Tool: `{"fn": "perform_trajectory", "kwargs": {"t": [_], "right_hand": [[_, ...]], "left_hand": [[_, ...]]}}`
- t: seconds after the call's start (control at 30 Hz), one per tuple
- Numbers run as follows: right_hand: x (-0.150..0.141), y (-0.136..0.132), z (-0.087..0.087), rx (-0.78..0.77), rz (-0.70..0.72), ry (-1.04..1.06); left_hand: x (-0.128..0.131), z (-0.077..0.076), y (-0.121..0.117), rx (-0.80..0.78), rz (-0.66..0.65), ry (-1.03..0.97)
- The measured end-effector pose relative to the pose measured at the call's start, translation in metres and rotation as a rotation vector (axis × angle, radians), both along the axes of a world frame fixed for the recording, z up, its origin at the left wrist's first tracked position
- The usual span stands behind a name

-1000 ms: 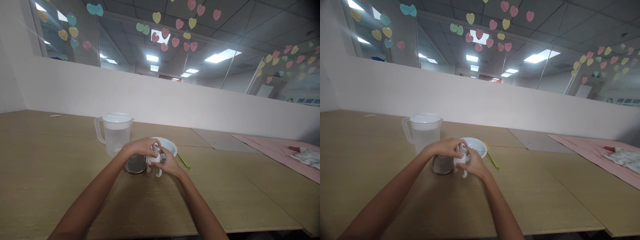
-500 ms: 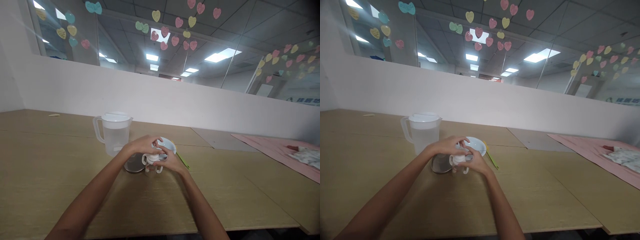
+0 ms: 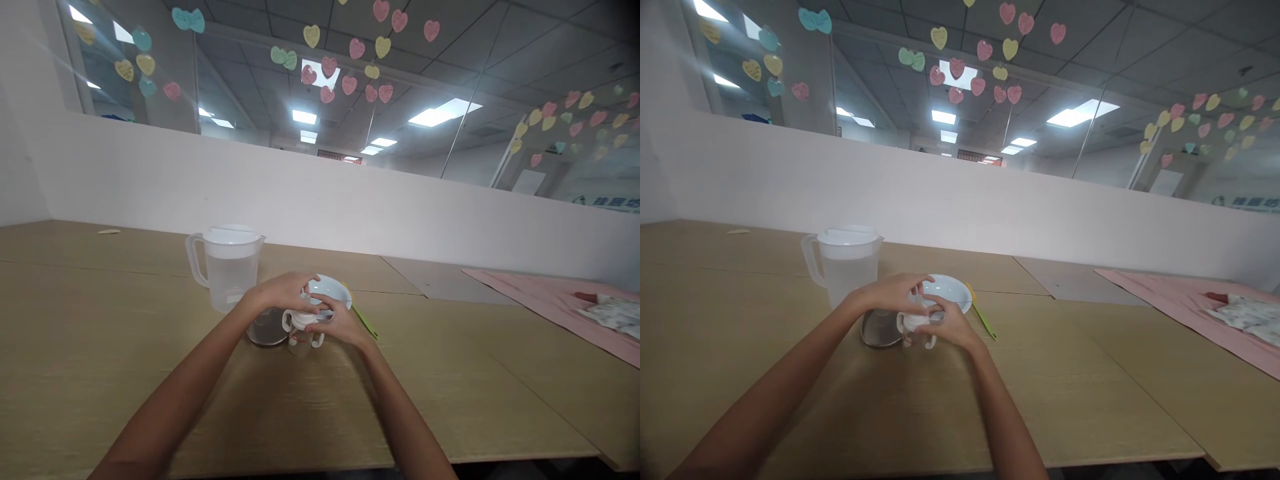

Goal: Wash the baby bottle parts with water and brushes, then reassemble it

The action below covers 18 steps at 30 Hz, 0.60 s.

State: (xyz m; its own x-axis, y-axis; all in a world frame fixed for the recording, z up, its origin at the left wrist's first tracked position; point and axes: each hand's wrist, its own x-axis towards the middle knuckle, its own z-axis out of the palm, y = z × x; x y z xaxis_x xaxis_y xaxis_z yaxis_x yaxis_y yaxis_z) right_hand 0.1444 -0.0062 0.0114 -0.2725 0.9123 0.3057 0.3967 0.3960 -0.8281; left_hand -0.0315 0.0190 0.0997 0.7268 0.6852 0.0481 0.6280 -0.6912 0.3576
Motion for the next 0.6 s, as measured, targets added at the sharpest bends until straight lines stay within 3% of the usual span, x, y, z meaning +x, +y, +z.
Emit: {"fn": "perform_trajectory", "kwargs": {"t": [0.07,0.4,0.5,0.6], "right_hand": [[0.0,-0.001,0.001,-0.011,0.02,-0.004],[0.007,0.009,-0.005,-0.082,0.077,0.02],[0.008,0.01,-0.005,-0.059,0.109,0.005],[0.008,0.009,-0.003,-0.032,0.104,-0.02]], "left_hand": [[-0.002,0.001,0.0,-0.009,0.035,0.064],[-0.007,-0.006,0.016,-0.163,-0.128,-0.024],[-0.016,-0.005,0.022,-0.212,-0.089,-0.055],[-0.03,-0.007,0.034,-0.103,0.067,0.04]]}}
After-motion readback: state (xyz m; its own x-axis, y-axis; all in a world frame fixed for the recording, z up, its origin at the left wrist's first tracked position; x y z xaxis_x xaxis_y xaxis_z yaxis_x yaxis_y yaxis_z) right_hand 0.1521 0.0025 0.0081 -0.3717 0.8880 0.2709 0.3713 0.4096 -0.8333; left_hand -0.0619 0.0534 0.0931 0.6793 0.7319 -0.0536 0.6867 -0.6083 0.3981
